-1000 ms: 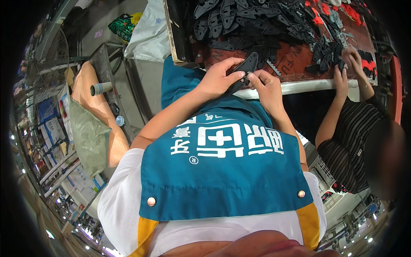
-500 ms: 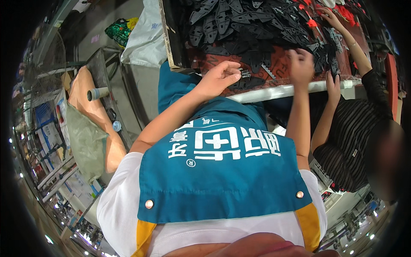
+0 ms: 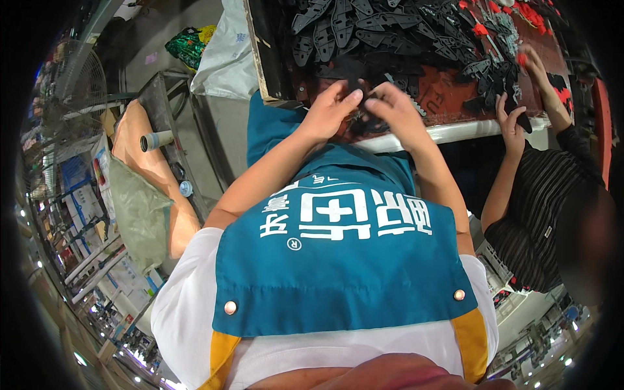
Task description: The person repeatedly picks up small black plastic components and metal fasteners from a table, aligns them, and presses them together by hand. A coworker across the table performs a similar assembly task with red and black parts. The camera wearer continues this repetitive assembly throughout the clip.
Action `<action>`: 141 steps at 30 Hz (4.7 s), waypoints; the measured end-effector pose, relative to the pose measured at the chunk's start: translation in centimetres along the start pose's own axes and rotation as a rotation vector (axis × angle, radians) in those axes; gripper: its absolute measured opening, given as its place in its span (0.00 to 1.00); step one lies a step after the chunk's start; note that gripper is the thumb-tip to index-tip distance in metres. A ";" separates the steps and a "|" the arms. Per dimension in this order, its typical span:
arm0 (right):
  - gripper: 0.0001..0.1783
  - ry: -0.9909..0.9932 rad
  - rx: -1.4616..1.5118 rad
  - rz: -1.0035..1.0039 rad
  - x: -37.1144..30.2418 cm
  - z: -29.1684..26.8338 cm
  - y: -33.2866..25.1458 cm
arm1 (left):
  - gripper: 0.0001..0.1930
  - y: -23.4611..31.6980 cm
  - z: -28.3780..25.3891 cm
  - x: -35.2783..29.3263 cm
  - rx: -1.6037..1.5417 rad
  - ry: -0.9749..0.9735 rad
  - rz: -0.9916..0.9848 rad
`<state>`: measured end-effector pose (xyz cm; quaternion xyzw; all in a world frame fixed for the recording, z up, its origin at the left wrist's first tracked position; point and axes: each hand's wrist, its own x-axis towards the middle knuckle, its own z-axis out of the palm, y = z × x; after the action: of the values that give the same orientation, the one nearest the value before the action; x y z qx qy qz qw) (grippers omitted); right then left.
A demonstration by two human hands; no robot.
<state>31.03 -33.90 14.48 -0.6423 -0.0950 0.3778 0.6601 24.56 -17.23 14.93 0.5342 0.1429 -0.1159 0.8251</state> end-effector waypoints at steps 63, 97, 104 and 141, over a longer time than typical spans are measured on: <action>0.10 0.092 0.149 -0.161 -1.4 0.3 1.4 | 0.07 -0.2 -1.9 -1.1 0.678 -0.112 0.222; 0.07 0.134 -0.038 -0.085 -1.5 1.1 1.4 | 0.09 1.8 -0.6 -2.0 0.697 -0.062 0.087; 0.09 0.644 -0.066 -0.197 -1.7 -5.7 1.4 | 0.20 1.4 -0.6 -1.4 0.925 0.049 0.532; 0.11 0.293 0.682 0.035 -0.8 -0.6 2.9 | 0.14 -0.3 -1.7 0.4 -0.058 0.072 0.029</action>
<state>29.72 -35.17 11.96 -0.4342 0.1429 0.3027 0.8363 24.68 -15.78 13.88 0.5158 0.1678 -0.0805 0.8363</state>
